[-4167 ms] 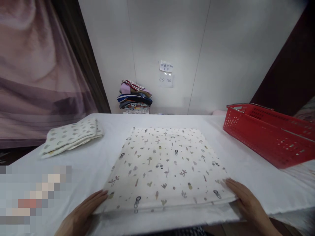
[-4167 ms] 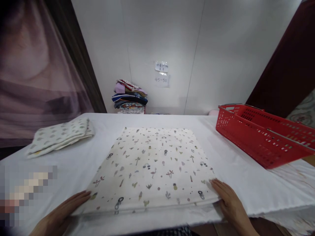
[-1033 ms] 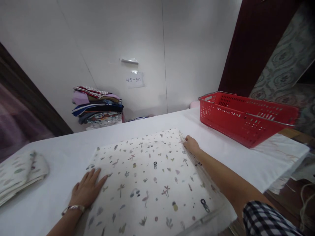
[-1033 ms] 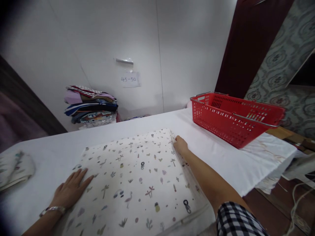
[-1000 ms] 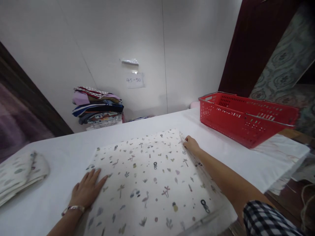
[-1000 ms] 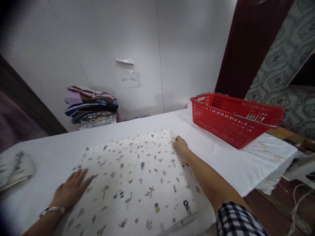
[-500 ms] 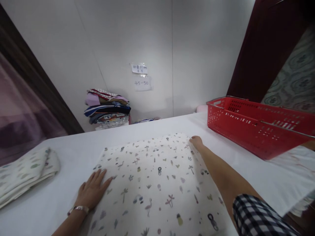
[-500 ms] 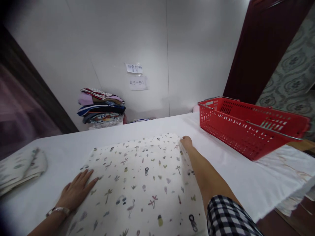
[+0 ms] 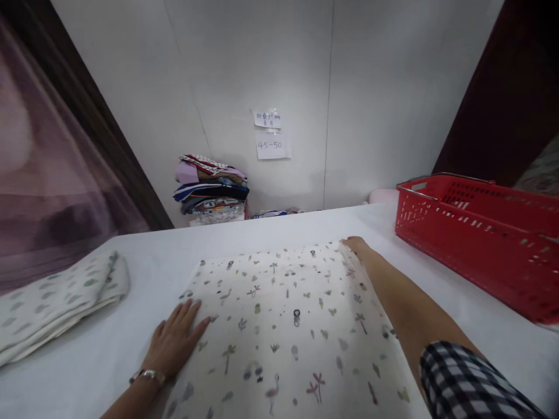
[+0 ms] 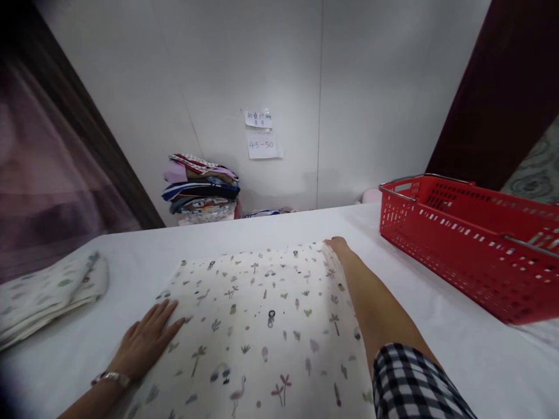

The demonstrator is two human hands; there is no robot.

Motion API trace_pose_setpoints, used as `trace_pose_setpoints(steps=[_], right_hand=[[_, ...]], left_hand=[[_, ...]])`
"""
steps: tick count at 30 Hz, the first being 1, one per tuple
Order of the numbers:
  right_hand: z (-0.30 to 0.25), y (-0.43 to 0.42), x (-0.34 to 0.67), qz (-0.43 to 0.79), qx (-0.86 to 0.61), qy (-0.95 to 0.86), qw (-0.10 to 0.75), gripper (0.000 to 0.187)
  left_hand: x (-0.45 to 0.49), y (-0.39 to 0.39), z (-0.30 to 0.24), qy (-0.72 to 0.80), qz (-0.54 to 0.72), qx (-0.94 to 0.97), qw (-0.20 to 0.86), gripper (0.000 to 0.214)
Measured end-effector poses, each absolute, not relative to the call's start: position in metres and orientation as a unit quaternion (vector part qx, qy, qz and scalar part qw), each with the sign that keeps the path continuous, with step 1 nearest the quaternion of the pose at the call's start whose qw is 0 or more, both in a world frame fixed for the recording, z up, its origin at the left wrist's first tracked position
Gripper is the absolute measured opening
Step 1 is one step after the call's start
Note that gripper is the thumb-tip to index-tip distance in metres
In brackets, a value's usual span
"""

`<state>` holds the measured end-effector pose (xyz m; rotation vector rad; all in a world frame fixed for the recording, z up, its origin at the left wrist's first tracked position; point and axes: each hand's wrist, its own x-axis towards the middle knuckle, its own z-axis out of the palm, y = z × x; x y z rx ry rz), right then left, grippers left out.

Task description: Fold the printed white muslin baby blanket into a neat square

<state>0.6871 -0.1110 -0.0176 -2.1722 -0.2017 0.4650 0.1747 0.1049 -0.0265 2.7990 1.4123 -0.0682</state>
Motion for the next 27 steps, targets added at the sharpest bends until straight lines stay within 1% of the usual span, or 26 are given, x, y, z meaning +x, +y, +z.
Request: trace_pose_setpoints(steps=[7, 13, 20, 23, 27], right_hand=[[-0.036, -0.111, 0.684, 0.106, -0.831, -0.145, 0.526, 0.048], [-0.043, -0.116, 0.68, 0.065, -0.804, -0.223, 0.548, 0.044], [-0.039, -0.118, 0.677, 0.033, -0.827, -0.251, 0.502, 0.039], [-0.037, -0.119, 0.673, 0.022, -0.854, -0.243, 0.459, 0.035], [-0.034, -0.117, 0.67, 0.011, -0.889, -0.239, 0.391, 0.023]], left_hand=[[0.171, 0.107, -0.03, 0.442, -0.013, 0.897, -0.005, 0.067], [0.169, 0.112, -0.036, 0.444, -0.015, 0.896, -0.009, 0.069], [0.171, 0.108, -0.03, 0.443, -0.019, 0.896, -0.007, 0.068], [0.171, 0.107, -0.03, 0.437, -0.015, 0.899, -0.007, 0.067], [0.17, 0.107, -0.031, 0.439, -0.011, 0.898, -0.011, 0.066]])
